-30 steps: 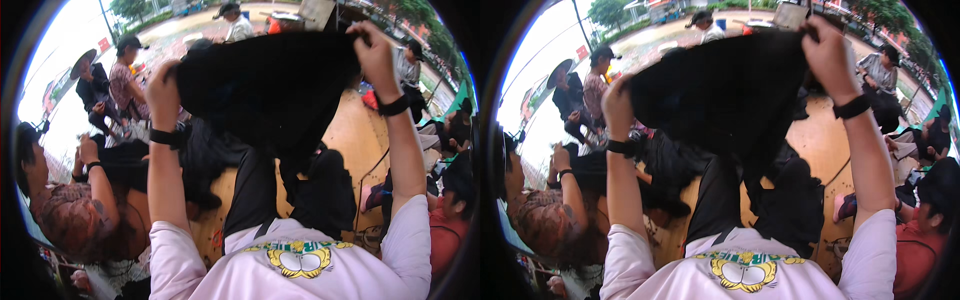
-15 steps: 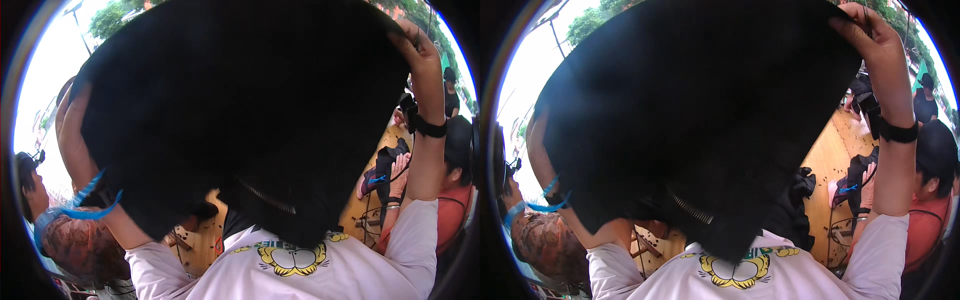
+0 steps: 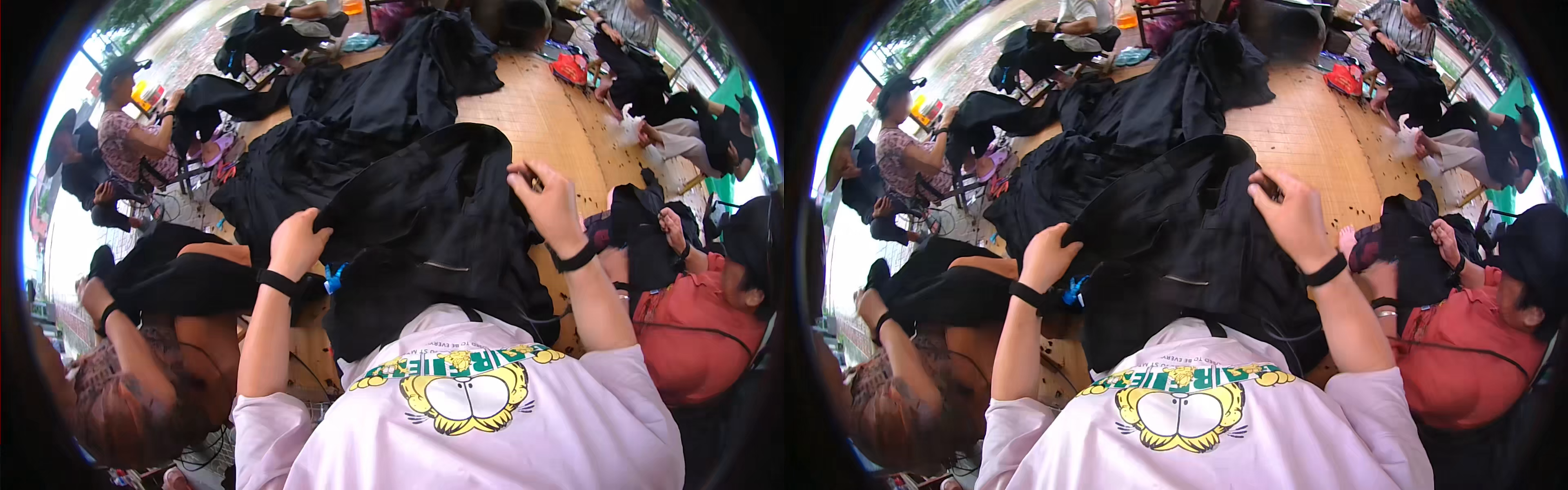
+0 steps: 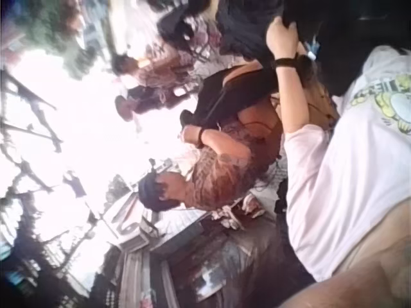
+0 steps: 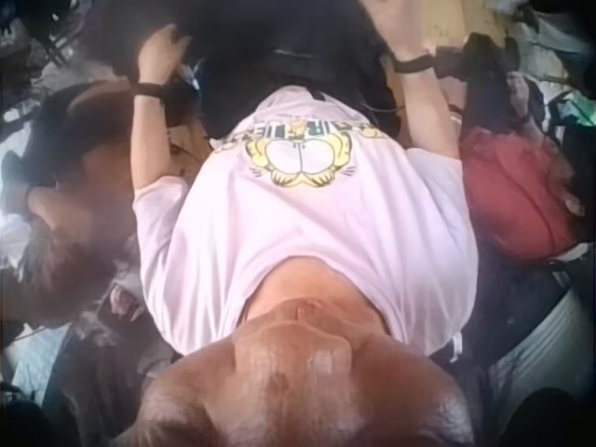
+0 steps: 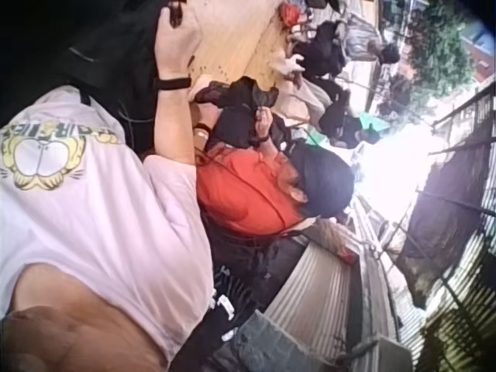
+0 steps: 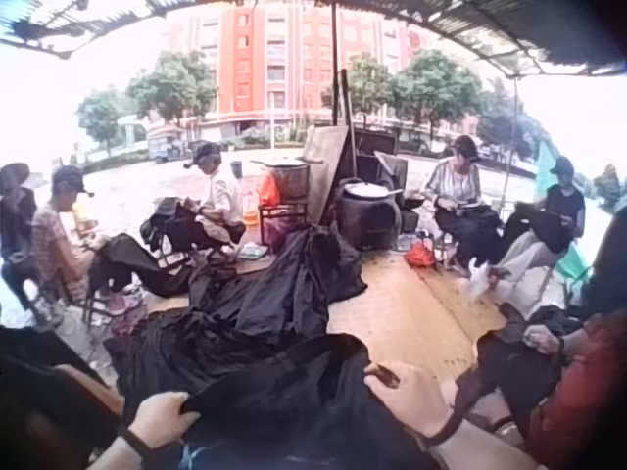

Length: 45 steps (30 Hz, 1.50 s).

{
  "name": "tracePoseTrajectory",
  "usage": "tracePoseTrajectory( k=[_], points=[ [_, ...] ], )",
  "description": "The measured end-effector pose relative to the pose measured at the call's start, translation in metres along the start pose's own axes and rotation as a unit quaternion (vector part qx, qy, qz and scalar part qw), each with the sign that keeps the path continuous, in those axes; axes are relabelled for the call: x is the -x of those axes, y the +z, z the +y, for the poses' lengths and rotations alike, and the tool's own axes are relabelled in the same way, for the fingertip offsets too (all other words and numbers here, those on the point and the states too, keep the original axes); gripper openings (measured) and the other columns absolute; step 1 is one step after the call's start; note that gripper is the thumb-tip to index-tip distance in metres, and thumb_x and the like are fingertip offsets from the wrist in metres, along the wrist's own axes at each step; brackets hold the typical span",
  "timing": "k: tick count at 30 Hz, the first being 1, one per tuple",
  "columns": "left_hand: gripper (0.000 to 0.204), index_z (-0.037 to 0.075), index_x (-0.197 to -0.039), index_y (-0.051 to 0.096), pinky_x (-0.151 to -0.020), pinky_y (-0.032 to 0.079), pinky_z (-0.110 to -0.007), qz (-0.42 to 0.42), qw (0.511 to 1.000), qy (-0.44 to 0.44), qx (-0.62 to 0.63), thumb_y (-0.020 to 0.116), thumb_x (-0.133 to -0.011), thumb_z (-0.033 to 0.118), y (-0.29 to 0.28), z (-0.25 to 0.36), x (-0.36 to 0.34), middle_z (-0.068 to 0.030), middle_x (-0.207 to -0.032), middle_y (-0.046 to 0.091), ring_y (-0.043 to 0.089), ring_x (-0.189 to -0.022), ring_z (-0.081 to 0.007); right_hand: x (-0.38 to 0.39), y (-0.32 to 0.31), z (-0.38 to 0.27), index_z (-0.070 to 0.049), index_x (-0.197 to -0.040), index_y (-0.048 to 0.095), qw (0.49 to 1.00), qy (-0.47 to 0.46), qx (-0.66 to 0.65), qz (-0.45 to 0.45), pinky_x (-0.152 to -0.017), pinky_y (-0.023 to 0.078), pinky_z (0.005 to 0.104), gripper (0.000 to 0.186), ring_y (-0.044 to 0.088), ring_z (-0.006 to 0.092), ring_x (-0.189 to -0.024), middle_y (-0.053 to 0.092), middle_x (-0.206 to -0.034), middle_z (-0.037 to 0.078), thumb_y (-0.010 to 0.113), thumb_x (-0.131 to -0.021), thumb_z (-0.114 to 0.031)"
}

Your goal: Inspecting and trimming loose threads from black pants in a workshop setting.

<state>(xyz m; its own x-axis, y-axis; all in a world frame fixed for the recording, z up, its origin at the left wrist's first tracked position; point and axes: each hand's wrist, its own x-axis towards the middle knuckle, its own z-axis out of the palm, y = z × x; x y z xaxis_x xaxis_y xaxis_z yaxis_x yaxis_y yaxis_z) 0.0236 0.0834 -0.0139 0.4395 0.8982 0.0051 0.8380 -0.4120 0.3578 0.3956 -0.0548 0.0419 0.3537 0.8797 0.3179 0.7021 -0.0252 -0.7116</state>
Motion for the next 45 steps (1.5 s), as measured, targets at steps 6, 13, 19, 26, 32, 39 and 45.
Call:
tracePoseTrajectory(
  k=[6,13,19,26,32,39,45],
  points=[
    [0.039,0.001,-0.117,0.065,-0.09,0.051,-0.04,-0.052,0.994,0.019,0.096,0.074,-0.083,0.02,-0.004,0.022,-0.036,-0.0195,-0.109,0.068,0.065,-0.104,-0.0361,0.033,0.006,0.006,-0.001,-0.097,0.067,0.994,0.07,-0.082,0.03,-0.063,0.047,0.0252,0.012,0.059,0.0106,-0.066,0.066,-0.077,0.006,0.071,-0.089,-0.009],
    [0.046,-0.003,-0.124,0.061,-0.089,0.051,-0.036,-0.055,0.979,0.053,0.187,0.075,-0.083,0.011,0.032,0.017,-0.077,-0.0176,-0.107,0.071,0.068,-0.1,-0.0279,0.049,0.021,-0.006,-0.002,-0.085,0.059,0.987,0.136,-0.061,-0.055,-0.056,0.038,0.0244,0.024,0.046,0.0071,-0.06,0.052,-0.066,0.001,0.077,-0.086,-0.017],
    [0.042,-0.005,-0.122,0.062,-0.086,0.05,-0.03,-0.116,0.951,-0.021,0.285,0.073,-0.081,-0.001,0.026,0.017,-0.087,-0.0108,-0.101,0.07,0.065,-0.094,-0.0169,0.044,0.023,0.015,-0.002,-0.085,0.054,0.935,0.246,-0.228,-0.117,-0.051,0.035,0.0233,0.019,0.039,0.0043,-0.055,0.045,-0.064,-0.004,0.072,-0.085,-0.007],
    [0.036,-0.002,-0.118,0.065,-0.084,0.049,-0.025,0.047,0.948,-0.035,0.314,0.06,-0.084,-0.012,-0.006,-0.011,-0.104,-0.0038,-0.099,0.068,0.063,-0.093,-0.0108,0.025,0.005,0.007,-0.002,-0.1,0.058,0.867,0.3,-0.397,-0.011,-0.038,0.029,0.0179,0.019,0.037,0.0012,-0.043,0.046,-0.065,-0.006,0.069,-0.084,0.001],
    [0.032,0.001,-0.114,0.066,-0.088,0.051,-0.035,0.117,0.984,-0.007,0.133,0.065,-0.082,-0.004,-0.018,0.022,-0.084,-0.0117,-0.1,0.068,0.066,-0.1,-0.025,0.031,0.006,-0.001,-0.001,-0.099,0.058,0.883,0.308,-0.354,-0.003,-0.039,0.029,0.0175,0.016,0.037,0.0008,-0.044,0.045,-0.064,-0.007,0.067,-0.085,0.0],
    [0.027,0.007,-0.102,0.071,-0.093,0.05,-0.038,0.125,0.935,0.296,0.151,0.066,-0.078,-0.005,-0.017,0.115,-0.029,-0.0111,-0.105,0.069,0.064,-0.106,-0.0307,0.034,0.011,-0.002,-0.003,-0.092,0.058,0.918,0.27,-0.288,-0.044,-0.043,0.026,0.0189,0.01,0.036,-0.0002,-0.047,0.045,-0.063,-0.007,0.067,-0.087,-0.002],
    [0.032,0.01,-0.109,0.07,-0.106,0.04,-0.042,0.008,0.946,0.319,0.049,0.073,-0.077,0.005,0.024,0.106,-0.032,-0.0075,-0.121,0.064,0.051,-0.127,-0.0278,0.046,0.012,0.013,-0.003,-0.086,0.056,0.947,0.234,-0.212,-0.054,-0.053,0.031,0.0206,0.012,0.039,0.001,-0.059,0.046,-0.067,-0.007,0.068,-0.084,-0.002]
  ],
)
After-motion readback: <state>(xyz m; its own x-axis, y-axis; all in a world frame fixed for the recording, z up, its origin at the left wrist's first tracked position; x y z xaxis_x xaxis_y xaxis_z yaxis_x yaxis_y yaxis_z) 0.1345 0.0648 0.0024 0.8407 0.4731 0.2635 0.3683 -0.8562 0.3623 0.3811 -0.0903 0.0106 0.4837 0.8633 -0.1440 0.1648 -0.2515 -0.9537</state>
